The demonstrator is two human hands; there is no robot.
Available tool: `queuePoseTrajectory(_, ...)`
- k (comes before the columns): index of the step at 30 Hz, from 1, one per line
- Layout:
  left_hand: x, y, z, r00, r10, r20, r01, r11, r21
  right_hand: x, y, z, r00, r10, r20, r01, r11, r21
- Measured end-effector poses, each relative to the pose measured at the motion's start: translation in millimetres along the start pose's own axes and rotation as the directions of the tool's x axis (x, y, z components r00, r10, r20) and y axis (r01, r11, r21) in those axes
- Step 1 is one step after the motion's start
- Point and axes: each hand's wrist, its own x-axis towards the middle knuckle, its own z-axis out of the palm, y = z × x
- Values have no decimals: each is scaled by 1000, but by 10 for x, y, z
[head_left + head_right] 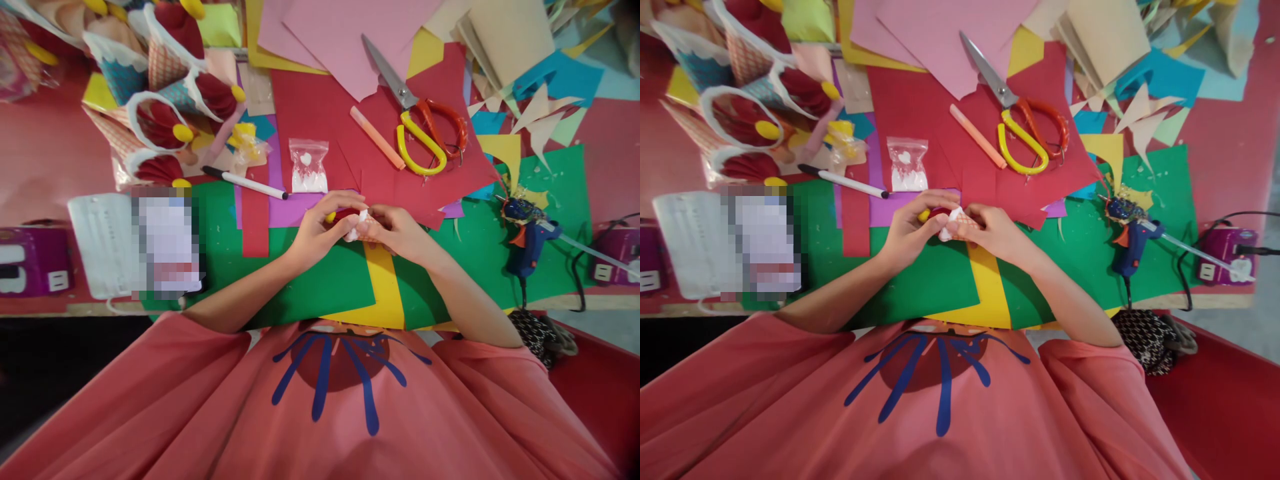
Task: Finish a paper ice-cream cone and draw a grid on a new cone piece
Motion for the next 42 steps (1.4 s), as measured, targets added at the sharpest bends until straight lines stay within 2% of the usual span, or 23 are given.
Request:
queuePoseTrajectory(16,-1,0,4,1000,-20,-13,20,1000,-7,3,-9,14,1000,8,-29,-9,1000,-26)
queuePoseTrajectory(30,7,-6,-2,1000,-13,-15,12,1000,-29,3,-30,-16,1000,-3,4,3,999,44)
queuePoseTrajectory(36,24,-24,-15,996,6,-91,-12,998,-63,8,-42,-98,988,-2,155,-20,989,144)
queuePoseTrajectory(42,41,-88,-44,980,-86,-179,61,988,-142,-5,-46,-134,994,-31,105,9,980,196)
